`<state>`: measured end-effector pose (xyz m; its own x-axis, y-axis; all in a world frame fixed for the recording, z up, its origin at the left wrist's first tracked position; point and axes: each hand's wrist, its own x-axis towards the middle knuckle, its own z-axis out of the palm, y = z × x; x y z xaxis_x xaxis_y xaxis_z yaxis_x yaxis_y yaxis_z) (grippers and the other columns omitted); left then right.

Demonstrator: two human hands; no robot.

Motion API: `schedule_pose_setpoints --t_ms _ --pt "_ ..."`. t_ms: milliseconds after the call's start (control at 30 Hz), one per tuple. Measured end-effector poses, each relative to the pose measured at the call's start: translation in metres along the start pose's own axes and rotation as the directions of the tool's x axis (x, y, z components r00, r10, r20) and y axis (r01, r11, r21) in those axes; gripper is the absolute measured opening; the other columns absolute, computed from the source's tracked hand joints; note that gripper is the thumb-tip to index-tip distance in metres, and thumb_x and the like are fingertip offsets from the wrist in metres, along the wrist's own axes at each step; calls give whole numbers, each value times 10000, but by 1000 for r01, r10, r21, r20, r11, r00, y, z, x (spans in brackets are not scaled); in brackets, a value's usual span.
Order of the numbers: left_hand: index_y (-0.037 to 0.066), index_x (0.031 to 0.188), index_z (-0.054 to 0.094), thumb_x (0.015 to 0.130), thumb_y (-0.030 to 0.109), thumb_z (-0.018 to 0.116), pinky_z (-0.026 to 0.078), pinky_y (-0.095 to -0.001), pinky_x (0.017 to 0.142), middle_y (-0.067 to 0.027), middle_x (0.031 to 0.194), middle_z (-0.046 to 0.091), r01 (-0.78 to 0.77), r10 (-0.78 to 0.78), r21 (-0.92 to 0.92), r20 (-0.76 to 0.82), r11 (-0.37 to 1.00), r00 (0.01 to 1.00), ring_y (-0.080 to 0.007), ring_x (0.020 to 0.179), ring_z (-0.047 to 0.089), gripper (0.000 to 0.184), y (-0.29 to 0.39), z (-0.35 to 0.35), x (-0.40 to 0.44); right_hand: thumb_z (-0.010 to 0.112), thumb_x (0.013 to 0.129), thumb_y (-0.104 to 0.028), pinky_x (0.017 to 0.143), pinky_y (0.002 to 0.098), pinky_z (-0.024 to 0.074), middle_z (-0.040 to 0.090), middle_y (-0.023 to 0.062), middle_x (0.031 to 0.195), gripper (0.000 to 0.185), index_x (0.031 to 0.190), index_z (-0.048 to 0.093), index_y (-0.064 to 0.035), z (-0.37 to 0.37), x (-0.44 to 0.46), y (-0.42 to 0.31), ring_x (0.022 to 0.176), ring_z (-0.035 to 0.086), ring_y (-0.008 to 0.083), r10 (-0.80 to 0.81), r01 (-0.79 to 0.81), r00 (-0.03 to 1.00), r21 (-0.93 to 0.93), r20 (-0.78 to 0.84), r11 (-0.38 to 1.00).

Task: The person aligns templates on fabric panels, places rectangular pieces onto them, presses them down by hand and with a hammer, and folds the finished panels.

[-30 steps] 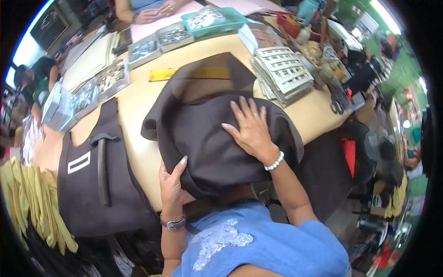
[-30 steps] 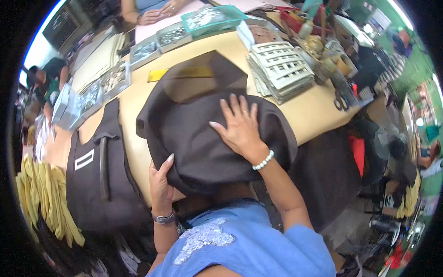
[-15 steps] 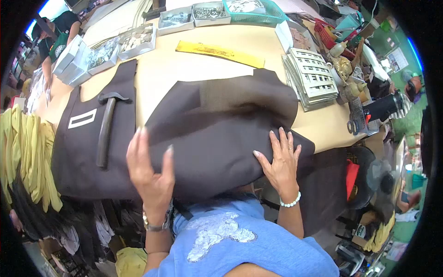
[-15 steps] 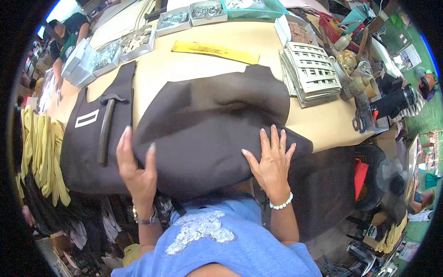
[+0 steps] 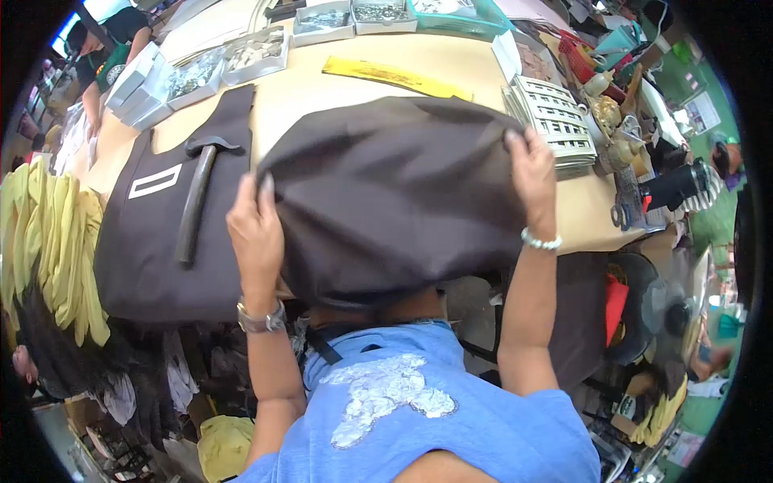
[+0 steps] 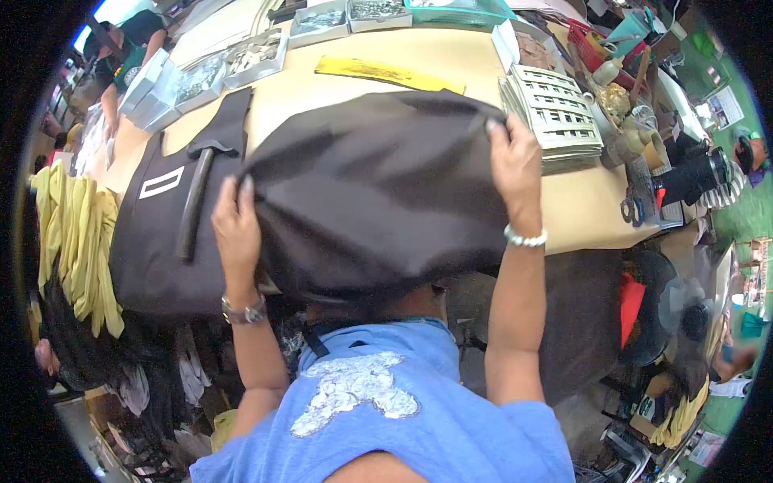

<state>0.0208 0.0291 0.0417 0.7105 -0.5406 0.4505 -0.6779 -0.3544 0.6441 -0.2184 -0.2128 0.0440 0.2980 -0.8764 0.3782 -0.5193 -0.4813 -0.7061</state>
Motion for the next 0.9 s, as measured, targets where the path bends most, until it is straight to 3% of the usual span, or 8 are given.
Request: schedule_pose_setpoints --t_ms 133,267,333,467,500,600,700,900 --pt "-37 974 594 953 198 520 374 -229 545 19 683 527 -103 -37 -487 -270 867 962 -40 639 406 247 18 -7 43 505 931 -144 659 336 448 640 137 780 194 925 585 33 -26 28 -48 646 529 219 -183 216 906 45 -383 975" --pt "-23 989 615 893 123 567 460 -368 618 -148 745 622 -177 198 198 -92 964 976 -292 673 613 181 -15 6 30 574 868 -161 731 413 462 632 264 922 368 1181 501 19 -18 15 -13 838 623 381 128 -137 991 -252 -49 958" --pt "-9 1018 611 860 107 583 459 -444 656 -215 808 608 -135 126 150 68 979 990 -399 766 595 198 -19 9 5 595 842 -165 744 446 458 599 318 955 485 1264 426 2 -3 -11 36 924 583 444 -50 48 999 -301 2 952" --pt "50 1144 565 821 138 641 477 -414 622 -148 913 603 -67 41 270 98 961 994 -345 720 609 343 -19 2 -30 598 845 -161 709 446 451 611 287 888 500 1282 408 -7 -5 -65 41 833 603 427 47 -44 999 -286 5 957" --pt "29 1189 542 779 163 694 455 -401 858 -184 1196 546 212 -266 260 194 942 944 -331 1047 559 457 -3 -5 -29 601 844 -159 698 447 447 613 274 863 507 1286 403 -9 -11 -71 36 807 603 420 115 -110 993 -254 4 961" --pt "45 1238 517 777 206 699 341 -443 1012 -182 1324 447 -151 163 556 28 818 986 -350 1238 409 521 8 -6 -39 614 839 -146 657 441 434 585 206 737 506 1283 410 -13 -25 -79 21 687 585 381 226 -219 974 -274 -6 936" --pt "63 1298 471 773 263 702 207 -490 1085 -182 1413 341 -270 207 332 212 904 955 -369 1343 234 607 31 5 -52 607 844 -103 604 385 431 529 150 665 456 1260 446 -9 -30 -85 29 596 547 275 157 -165 986 -348 -52 923" --pt "51 1363 382 845 458 568 179 -587 1055 -220 1456 236 -356 216 167 544 919 811 -410 1354 179 684 32 48 -80 529 899 -29 621 258 418 564 26 798 374 1269 480 0 -54 -75 -5 671 458 92 124 -116 991 128 -53 985"
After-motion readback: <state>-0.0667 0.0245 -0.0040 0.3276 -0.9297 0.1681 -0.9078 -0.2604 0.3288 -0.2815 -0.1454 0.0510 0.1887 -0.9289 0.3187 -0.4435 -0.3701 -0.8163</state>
